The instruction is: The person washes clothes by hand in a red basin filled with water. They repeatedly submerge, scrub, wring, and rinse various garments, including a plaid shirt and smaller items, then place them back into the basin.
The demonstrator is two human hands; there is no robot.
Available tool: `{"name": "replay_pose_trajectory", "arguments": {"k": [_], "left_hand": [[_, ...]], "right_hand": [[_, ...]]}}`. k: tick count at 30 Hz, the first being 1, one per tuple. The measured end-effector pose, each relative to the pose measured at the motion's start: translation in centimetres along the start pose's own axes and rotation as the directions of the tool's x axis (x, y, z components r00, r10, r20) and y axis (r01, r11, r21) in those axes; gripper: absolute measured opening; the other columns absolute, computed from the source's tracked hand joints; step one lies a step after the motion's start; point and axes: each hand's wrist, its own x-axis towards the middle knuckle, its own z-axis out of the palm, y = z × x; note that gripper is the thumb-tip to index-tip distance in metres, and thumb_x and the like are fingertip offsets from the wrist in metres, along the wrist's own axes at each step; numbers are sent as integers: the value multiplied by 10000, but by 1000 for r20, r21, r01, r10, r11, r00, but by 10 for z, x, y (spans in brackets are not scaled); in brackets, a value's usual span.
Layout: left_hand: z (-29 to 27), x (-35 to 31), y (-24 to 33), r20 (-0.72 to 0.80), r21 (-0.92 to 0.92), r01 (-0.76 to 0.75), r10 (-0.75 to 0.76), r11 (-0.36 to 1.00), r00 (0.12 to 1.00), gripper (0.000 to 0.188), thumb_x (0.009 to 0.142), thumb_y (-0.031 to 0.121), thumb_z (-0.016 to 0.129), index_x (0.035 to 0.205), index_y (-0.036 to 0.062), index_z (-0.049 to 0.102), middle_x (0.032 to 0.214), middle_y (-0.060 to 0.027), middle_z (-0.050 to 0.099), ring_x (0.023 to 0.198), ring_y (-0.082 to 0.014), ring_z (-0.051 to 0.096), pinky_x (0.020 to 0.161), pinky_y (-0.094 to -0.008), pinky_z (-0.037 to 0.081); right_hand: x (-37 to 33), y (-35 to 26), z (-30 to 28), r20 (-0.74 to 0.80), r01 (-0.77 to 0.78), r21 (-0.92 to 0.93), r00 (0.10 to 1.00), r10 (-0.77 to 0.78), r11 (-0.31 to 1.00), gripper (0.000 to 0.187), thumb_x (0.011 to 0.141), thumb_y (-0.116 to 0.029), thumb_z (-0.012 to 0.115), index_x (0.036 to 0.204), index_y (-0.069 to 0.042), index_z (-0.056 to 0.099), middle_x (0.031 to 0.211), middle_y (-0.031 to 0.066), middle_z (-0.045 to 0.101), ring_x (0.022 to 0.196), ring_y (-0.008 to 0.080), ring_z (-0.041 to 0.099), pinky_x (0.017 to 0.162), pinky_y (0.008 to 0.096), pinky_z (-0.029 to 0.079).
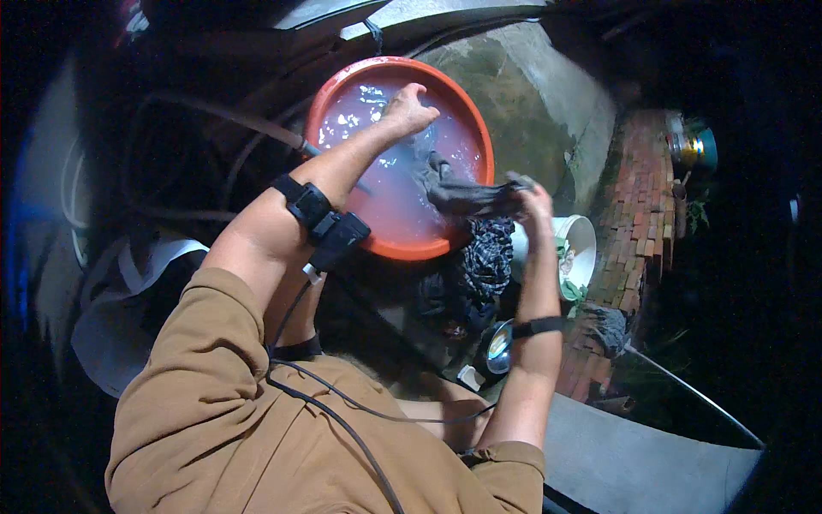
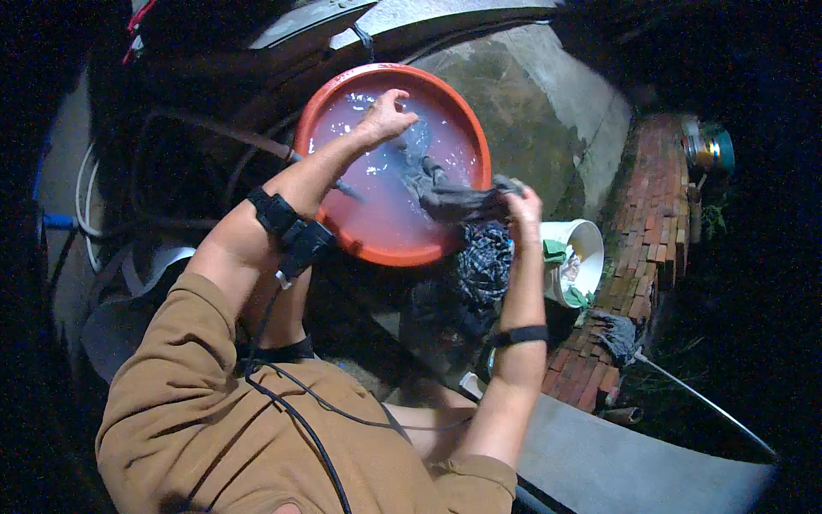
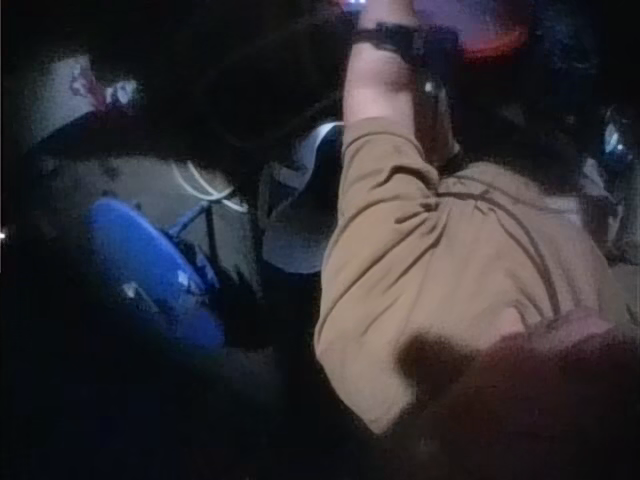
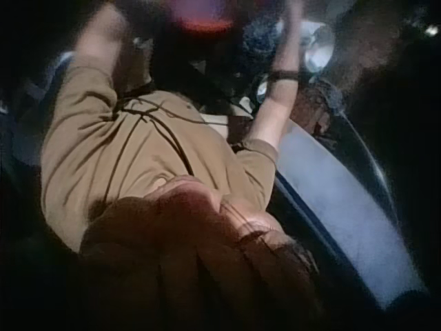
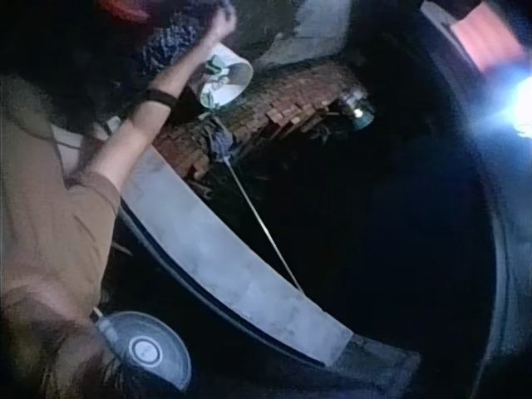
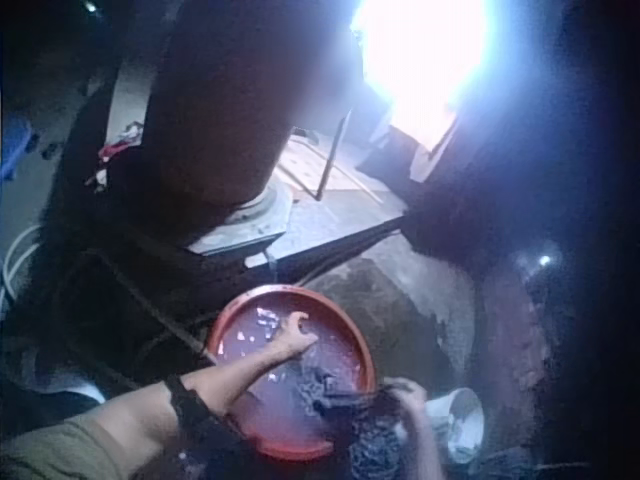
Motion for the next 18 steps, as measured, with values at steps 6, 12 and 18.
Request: {"name": "replay_pose_trajectory", "arguments": {"k": [6,12,18], "left_hand": [[3,-9,8,176,-119,-39,60,992,983,460,788,221,700,1192,23,606,1095,-147,649,956,-204,625,806,-325,518],[18,-18,22,265,-150,-52,90,987,960,409,797,206,685,1147,1,640,1056,-154,675,980,-208,641,851,-324,515],[35,-27,26,323,-227,-16,90,974,942,358,794,187,672,1101,4,648,968,-102,669,851,-160,623,766,-296,514]], "right_hand": [[15,38,81,-176,-162,-979,978,-114,123,589,853,-232,574,1404,-154,382,1416,147,389,1337,363,357,961,630,379],[18,98,185,101,50,-974,968,230,220,1129,690,-482,772,1517,-94,109,1541,129,255,1436,345,191,1096,681,135],[21,130,157,202,92,-937,929,309,336,478,735,-218,701,1192,-95,629,1164,189,643,1137,322,598,998,435,436]]}}
